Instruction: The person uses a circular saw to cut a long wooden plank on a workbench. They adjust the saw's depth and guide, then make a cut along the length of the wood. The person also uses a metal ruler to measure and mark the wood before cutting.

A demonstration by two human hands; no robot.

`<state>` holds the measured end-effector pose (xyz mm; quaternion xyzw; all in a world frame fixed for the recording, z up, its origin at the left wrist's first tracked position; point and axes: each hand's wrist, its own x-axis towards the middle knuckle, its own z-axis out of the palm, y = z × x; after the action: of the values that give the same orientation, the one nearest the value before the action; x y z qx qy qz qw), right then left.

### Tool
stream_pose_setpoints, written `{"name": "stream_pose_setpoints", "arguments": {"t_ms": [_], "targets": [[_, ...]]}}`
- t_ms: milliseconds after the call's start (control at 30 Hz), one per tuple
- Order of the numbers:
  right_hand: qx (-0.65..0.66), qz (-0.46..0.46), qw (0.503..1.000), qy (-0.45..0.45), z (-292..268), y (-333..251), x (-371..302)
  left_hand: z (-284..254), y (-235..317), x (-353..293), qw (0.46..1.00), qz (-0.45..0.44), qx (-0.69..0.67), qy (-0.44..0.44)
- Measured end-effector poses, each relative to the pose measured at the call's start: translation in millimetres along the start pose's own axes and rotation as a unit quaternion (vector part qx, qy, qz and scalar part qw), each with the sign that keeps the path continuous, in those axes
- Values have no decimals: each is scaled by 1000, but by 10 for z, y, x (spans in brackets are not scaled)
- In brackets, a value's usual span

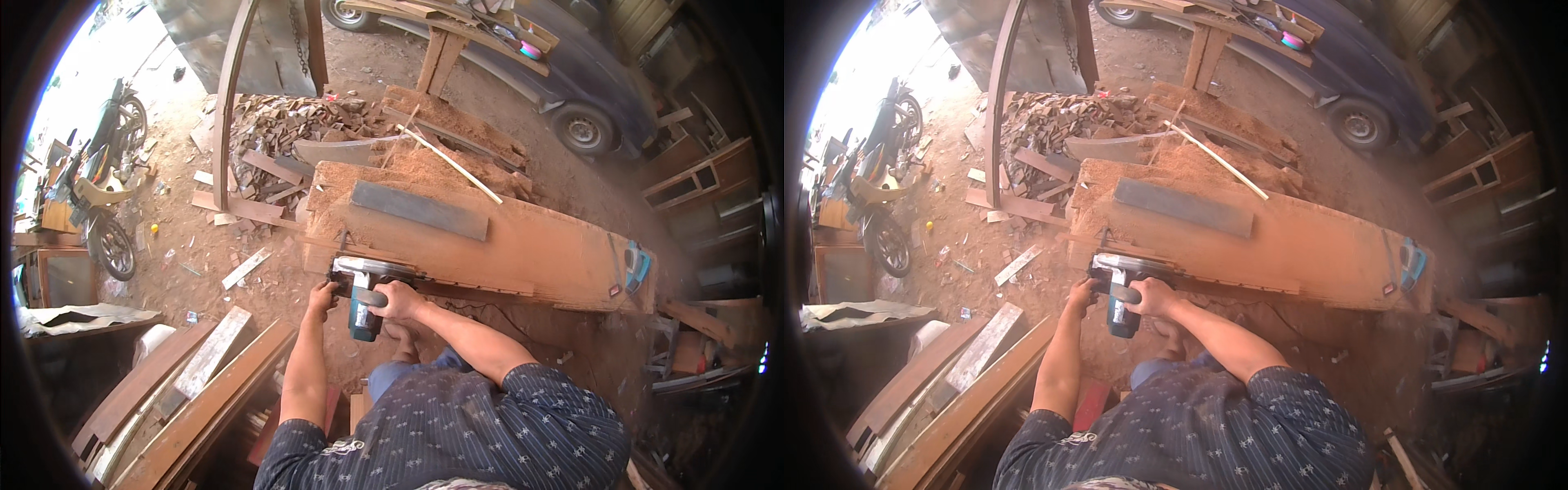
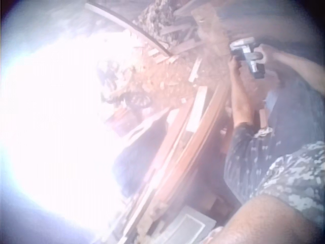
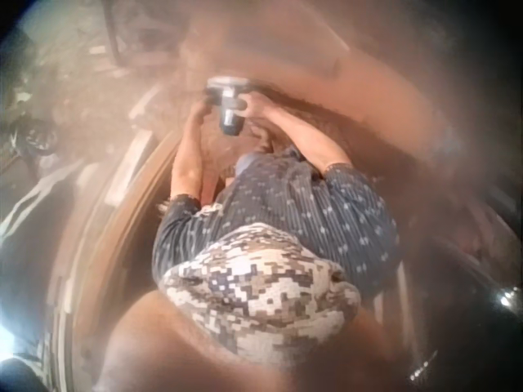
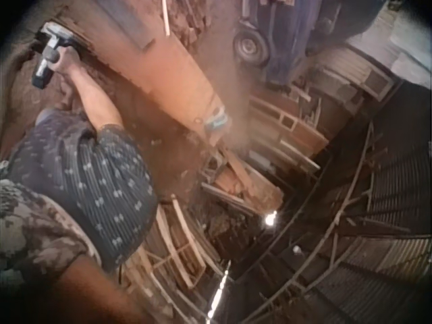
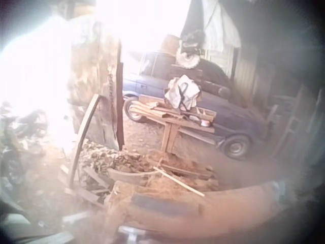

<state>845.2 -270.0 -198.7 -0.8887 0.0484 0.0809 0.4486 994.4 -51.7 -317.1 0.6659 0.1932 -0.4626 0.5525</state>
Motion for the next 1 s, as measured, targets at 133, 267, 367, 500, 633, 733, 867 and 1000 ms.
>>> {"name": "stream_pose_setpoints", "arguments": {"t_ms": [133, 267, 367, 500, 633, 733, 867, 1000], "targets": [[-7, -8, 1000, 3, 51, -25, 95, -77, 91, -33, 1000, 12, 4, -5], [21, 9, 1000, -11, 144, -132, 253, -273, 141, 52, 1000, 0, 23, 9], [22, 11, 1000, -12, 198, -235, 373, -431, 192, 142, 1000, 1, 17, 15], [23, -19, 1000, 8, 280, -190, 415, -453, 275, 105, 1000, 6, 9, 24], [35, -28, 999, 25, 83, -183, 200, -285, 271, -131, 997, 61, 13, 38], [62, -67, 994, 58, -256, -273, -141, -37, 284, -522, 991, 128, 7, 42], [62, -104, 988, 97, -961, -211, -737, 664, 300, -1035, 984, 177, -18, 10], [33, -93, 987, 123, -1875, -15, -1326, 1609, 299, -1475, 977, 169, -69, -108]]}}
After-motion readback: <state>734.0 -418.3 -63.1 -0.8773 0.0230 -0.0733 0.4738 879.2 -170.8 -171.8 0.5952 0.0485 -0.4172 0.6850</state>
